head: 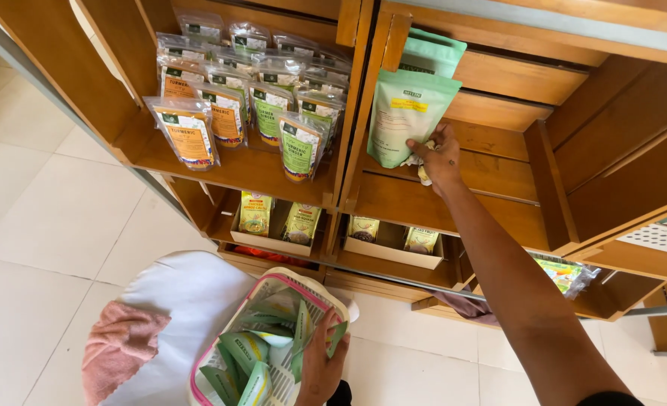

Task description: Cleaning and restocking packages of turmeric ginger powder on wooden store shelves.

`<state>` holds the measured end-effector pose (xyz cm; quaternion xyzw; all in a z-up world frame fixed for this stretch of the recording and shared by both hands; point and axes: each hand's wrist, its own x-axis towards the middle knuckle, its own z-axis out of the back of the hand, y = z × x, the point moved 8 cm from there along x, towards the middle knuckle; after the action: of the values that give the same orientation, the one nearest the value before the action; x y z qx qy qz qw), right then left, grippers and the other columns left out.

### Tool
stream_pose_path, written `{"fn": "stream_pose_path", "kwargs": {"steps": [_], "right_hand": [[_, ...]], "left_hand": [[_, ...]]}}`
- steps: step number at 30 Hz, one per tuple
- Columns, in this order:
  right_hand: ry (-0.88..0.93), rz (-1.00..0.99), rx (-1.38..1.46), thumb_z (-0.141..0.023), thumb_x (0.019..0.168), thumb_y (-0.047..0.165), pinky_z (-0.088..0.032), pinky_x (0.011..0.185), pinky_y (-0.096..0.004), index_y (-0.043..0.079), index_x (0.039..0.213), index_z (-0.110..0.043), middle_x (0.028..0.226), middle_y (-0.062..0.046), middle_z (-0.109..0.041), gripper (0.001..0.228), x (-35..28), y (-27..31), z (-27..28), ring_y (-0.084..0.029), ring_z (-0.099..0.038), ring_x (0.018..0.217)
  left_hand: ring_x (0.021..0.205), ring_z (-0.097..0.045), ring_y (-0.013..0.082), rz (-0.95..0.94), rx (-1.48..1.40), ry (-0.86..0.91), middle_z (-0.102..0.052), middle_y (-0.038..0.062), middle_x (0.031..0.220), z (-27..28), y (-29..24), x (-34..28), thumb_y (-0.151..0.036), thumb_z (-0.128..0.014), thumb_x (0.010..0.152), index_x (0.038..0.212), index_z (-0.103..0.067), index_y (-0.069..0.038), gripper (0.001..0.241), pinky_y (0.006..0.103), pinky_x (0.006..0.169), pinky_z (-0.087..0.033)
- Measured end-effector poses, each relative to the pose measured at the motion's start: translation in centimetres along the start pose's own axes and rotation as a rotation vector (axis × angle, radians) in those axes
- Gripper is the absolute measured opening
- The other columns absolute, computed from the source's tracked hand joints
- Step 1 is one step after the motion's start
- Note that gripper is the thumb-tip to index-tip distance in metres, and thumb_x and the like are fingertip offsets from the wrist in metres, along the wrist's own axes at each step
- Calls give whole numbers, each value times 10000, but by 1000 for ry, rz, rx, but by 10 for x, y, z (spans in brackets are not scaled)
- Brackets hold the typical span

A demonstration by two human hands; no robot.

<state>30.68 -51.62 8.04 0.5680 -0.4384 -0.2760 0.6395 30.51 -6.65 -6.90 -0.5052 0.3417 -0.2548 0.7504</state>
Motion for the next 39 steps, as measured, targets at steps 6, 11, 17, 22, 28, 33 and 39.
{"fn": "stream_pose_path", "kwargs": {"steps": [6, 11, 17, 22, 28, 33, 39], "right_hand": [[13, -26, -133, -835, 839, 0, -587, 824, -315, 28, 1187, -547, 1107, -108, -678, 453, -16, 0, 4, -179, -661, 985], [-237, 236, -490, -826, 894, 41, -540, 856, -345, 25, 1187, -618, 1103, -105, -663, 359, -50, 9, 50, -197, -624, 987], [-176, 407, -290, -725, 1095, 7, -515, 940, -289, 29, 1171, -614, 1114, -65, -642, 136, -220, 47, 38, -148, -583, 999], [18, 133, -217, -656, 1019, -2, -514, 808, -255, 86, 1089, -618, 1042, -34, -668, 119, -361, -16, 13, -113, -610, 890], [423, -478, -342, -714, 925, 89, -518, 604, -238, 66, 1027, -706, 853, -36, -715, 105, -485, -91, -41, -74, -620, 697], [861, -473, -429, -733, 902, 153, -581, 745, -284, 47, 1062, -713, 915, -53, -756, 193, -520, -80, -83, -127, -703, 821], [931, -413, -505, -738, 886, 177, -582, 796, -307, 65, 1080, -705, 976, -47, -759, 227, -511, -76, -83, -166, -731, 876]], "left_hand": [[1253, -582, 410, -75, 174, -126, -576, 190, 1409, 11, 78, -4, -207, -705, 886, 1497, -420, -115, 680, 491, 1018, -490], [1309, -496, 422, -74, 478, -310, -531, 187, 1443, 49, 95, -23, -246, -744, 825, 1454, -479, -113, 695, 534, 1065, -423], [1390, -369, 454, 171, 821, -271, -380, 221, 1547, 60, 173, -51, -328, -773, 813, 1473, -429, -134, 769, 565, 1103, -341], [1414, -351, 439, 375, 832, -23, -348, 209, 1566, 42, 239, -62, -350, -769, 846, 1519, -341, -129, 827, 547, 1131, -323], [1375, -447, 370, 232, 854, -251, -486, 175, 1475, 60, 226, -81, -249, -710, 882, 1473, -451, -118, 659, 501, 1179, -353], [1313, -445, 371, 146, 1051, -583, -526, 168, 1394, 102, 191, -91, -133, -631, 851, 1499, -476, -20, 675, 519, 1083, -356], [1389, -412, 364, 302, 1020, -434, -562, 147, 1319, 118, 210, -93, -110, -596, 962, 1148, -674, -64, 207, 501, 1150, -337]]}}
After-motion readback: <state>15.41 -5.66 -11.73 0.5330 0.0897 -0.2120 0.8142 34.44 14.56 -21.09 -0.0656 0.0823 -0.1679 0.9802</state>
